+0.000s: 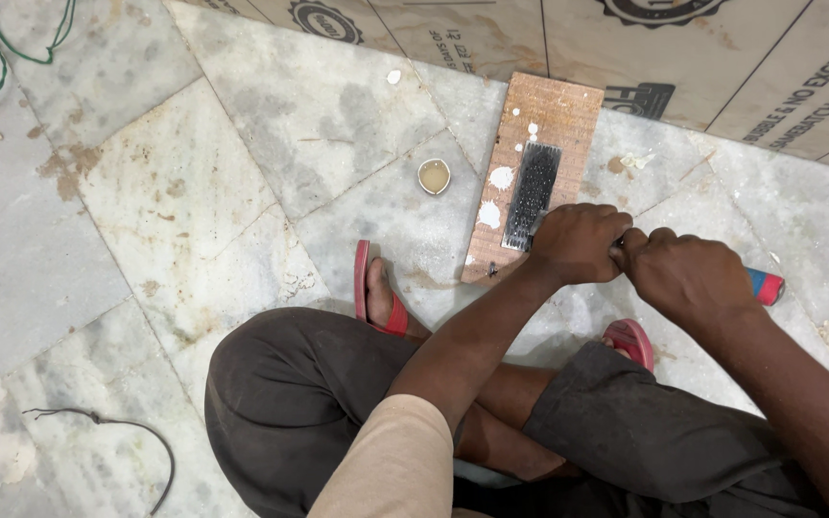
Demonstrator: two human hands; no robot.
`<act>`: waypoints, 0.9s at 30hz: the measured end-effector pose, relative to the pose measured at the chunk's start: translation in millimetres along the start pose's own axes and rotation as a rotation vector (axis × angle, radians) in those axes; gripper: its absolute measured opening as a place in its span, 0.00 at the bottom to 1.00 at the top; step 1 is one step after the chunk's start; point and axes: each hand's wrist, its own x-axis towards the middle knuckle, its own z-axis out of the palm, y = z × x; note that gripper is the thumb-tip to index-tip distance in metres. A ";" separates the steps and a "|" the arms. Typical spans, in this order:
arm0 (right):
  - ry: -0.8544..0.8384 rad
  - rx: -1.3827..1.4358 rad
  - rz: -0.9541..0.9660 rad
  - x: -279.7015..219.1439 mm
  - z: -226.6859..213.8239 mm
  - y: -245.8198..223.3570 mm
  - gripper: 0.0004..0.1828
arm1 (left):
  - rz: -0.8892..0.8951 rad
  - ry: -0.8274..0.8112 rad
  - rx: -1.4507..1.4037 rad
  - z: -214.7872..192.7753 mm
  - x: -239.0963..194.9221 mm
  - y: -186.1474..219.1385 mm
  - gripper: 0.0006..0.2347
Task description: The person sits on the floor and uses a sharpening stone to sharpen a metal scraper tool. They repeatedly rub the tool against the stone, occasionally applying a liquid from a small container to the surface.
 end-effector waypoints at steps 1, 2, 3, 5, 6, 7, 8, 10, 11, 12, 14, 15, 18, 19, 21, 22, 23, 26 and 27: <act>-0.008 -0.008 -0.007 0.0 2.9 1.3 0.20 | 0.008 -0.008 -0.012 -0.3 -2.4 0.2 0.08; -0.009 -0.019 -0.011 1.1 4.4 3.9 0.21 | 0.020 -0.012 -0.021 -1.6 -1.6 -0.3 0.09; -0.002 -0.019 -0.013 1.3 6.3 5.2 0.21 | 0.033 -0.015 -0.030 -2.8 -0.9 -0.4 0.10; 0.012 -0.020 -0.025 2.2 11.3 5.6 0.23 | 0.071 0.020 -0.036 -4.4 -1.5 -0.8 0.12; 0.000 -0.026 -0.028 3.3 14.1 6.8 0.23 | 0.093 0.036 -0.040 -4.2 -2.0 -0.6 0.13; -0.011 -0.032 -0.031 4.7 16.7 8.3 0.23 | 0.091 0.020 -0.037 -4.2 -2.7 -0.9 0.13; -0.022 -0.039 -0.032 6.1 18.8 10.2 0.23 | 0.092 0.006 -0.035 -4.5 -2.5 -1.7 0.12; -0.014 -0.022 -0.033 7.3 22.6 11.3 0.23 | 0.098 0.003 -0.024 -3.8 -2.1 -2.7 0.12; -0.010 -0.014 -0.035 8.2 23.9 11.2 0.23 | 0.104 0.015 -0.015 -2.6 -1.7 -2.6 0.12; -0.012 -0.019 -0.032 8.8 24.7 11.4 0.23 | 0.109 0.026 -0.009 -0.8 -1.6 -2.5 0.12; -0.019 -0.027 -0.026 8.8 24.8 10.9 0.23 | 0.083 0.005 0.005 2.2 -1.3 -3.9 0.11; -0.027 -0.021 -0.015 8.3 23.9 10.4 0.23 | 0.070 -0.007 0.011 3.8 -1.2 -4.3 0.11; -0.038 0.002 0.007 6.8 18.1 7.0 0.22 | 0.062 -0.008 0.022 7.7 0.9 -4.7 0.12; -0.035 0.013 0.008 5.8 15.7 6.2 0.22 | 0.056 0.001 0.032 8.6 0.6 -3.6 0.12; -0.051 0.037 0.014 3.8 10.8 5.4 0.19 | 0.046 0.022 0.051 8.1 -0.2 -1.4 0.10; -0.071 0.054 0.018 1.9 9.7 4.6 0.17 | 0.043 -0.013 0.074 7.5 -1.2 0.4 0.10; -0.091 0.071 0.021 0.9 9.1 3.8 0.15 | 0.040 -0.048 0.098 6.7 -1.9 2.7 0.09; -0.060 0.115 -0.025 -8.4 11.3 -1.5 0.14 | 0.007 -0.148 0.076 1.2 -15.5 8.4 0.08; -0.058 0.075 -0.018 -7.3 12.5 -2.2 0.15 | -0.009 -0.183 0.053 0.2 -15.1 7.2 0.07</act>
